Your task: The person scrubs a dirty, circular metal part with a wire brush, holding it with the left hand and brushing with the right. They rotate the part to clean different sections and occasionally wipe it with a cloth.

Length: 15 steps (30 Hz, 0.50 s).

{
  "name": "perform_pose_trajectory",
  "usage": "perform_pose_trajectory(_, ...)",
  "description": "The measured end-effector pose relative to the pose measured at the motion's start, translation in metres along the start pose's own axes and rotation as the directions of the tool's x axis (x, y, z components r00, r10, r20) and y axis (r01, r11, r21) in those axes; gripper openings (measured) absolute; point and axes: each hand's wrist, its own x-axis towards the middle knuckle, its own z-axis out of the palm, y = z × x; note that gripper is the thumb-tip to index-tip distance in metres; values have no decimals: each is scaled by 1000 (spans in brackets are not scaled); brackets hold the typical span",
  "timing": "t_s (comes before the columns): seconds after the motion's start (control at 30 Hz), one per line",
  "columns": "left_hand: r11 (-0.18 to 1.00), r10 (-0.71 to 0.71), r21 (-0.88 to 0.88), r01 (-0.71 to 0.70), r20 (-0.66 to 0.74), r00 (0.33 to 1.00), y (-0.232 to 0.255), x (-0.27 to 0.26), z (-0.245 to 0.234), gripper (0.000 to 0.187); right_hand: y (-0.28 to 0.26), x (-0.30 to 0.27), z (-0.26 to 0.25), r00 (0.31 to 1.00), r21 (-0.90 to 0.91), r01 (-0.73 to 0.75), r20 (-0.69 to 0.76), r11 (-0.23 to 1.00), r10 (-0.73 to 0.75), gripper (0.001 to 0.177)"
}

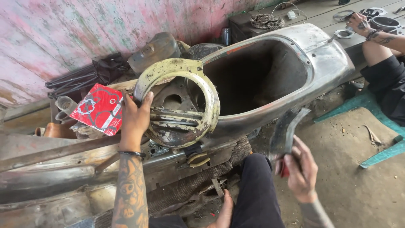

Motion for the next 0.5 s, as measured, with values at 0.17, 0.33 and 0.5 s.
perform_pose_trajectory(0.17,974,220,63,-217,-45,975,18,-28,-5,75,-9,124,-6,885,-155,418,291,895,-363,30)
perform_pose_trajectory(0.33,975,212,92,-204,-85,974,33,-26,6,80,-38,237,50,586,-202,712,698,672,-411,21)
perform_pose_trajectory(0.5,981,158,127,-146,-95,983,32,-12,15,95,5,291,79,383,-112,638,904,762,-188,33)
